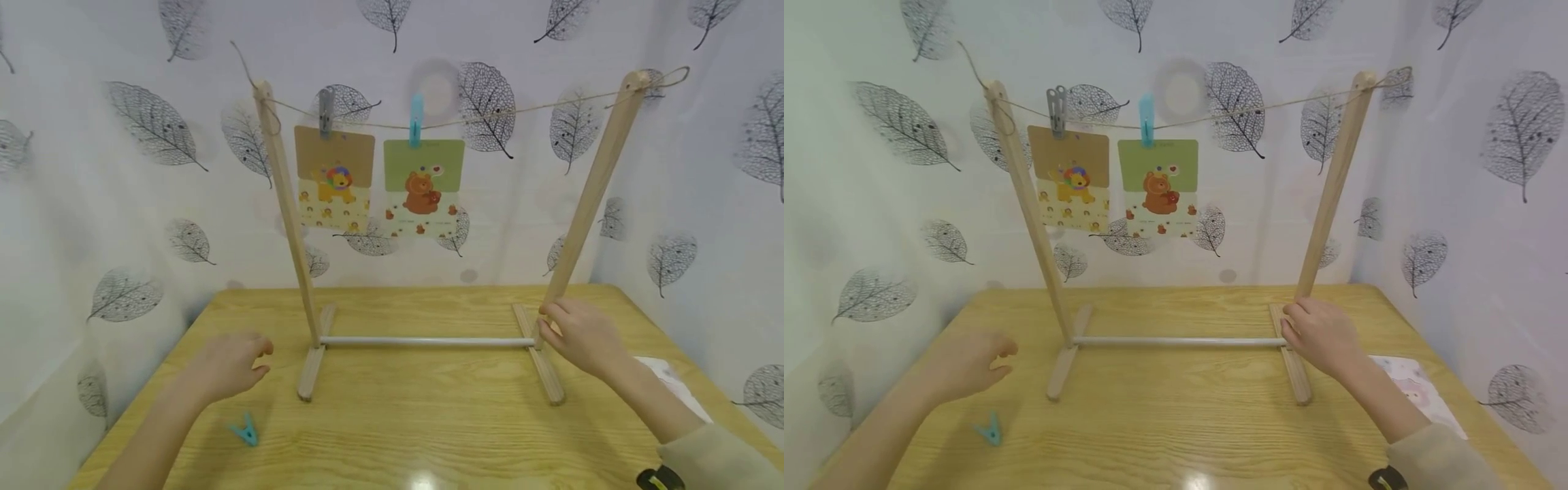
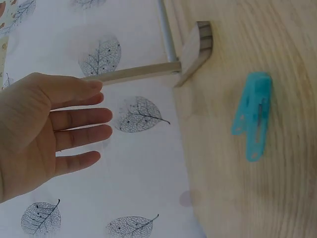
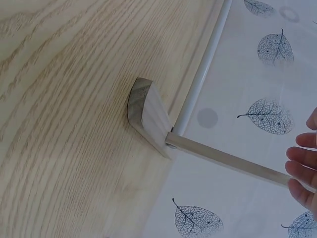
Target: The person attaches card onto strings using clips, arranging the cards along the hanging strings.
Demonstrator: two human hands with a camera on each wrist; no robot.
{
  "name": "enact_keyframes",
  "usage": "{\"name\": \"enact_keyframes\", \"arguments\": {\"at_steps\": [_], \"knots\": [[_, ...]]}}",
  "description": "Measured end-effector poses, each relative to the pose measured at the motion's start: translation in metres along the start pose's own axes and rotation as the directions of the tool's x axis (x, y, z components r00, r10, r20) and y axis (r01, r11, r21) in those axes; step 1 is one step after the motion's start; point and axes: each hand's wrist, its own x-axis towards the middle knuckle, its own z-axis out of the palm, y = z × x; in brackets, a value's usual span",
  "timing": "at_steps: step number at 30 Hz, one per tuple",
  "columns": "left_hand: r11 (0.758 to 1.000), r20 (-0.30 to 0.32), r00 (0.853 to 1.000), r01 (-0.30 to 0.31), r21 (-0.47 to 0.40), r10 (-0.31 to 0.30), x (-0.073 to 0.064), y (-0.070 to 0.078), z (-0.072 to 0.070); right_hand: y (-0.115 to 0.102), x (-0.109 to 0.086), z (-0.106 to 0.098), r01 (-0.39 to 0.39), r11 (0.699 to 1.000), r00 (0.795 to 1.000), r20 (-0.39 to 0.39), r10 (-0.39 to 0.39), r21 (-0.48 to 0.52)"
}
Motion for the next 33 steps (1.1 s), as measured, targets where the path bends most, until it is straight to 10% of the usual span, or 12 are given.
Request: {"name": "enact_keyframes", "arguments": {"at_steps": [12,21,26,33], "knots": [[0.971,0.333,0.934,0.186,-0.151,-0.127,-0.018,-0.01,0.025,0.018,-0.02,-0.006,-0.14,0.989,0.983,0.118,0.144,-0.041],[0.92,0.463,0.869,0.312,-0.237,-0.175,-0.023,-0.013,0.039,0.041,-0.037,-0.01,-0.332,0.939,0.897,0.277,0.344,-0.09],[0.934,0.431,0.886,0.283,-0.217,-0.169,-0.027,-0.011,0.049,0.05,-0.046,-0.012,-0.43,0.898,0.826,0.361,0.433,-0.093],[0.949,0.411,0.901,0.24,-0.207,-0.138,-0.025,-0.012,0.056,0.061,-0.059,-0.015,-0.498,0.858,0.777,0.376,0.504,-0.121]]}}
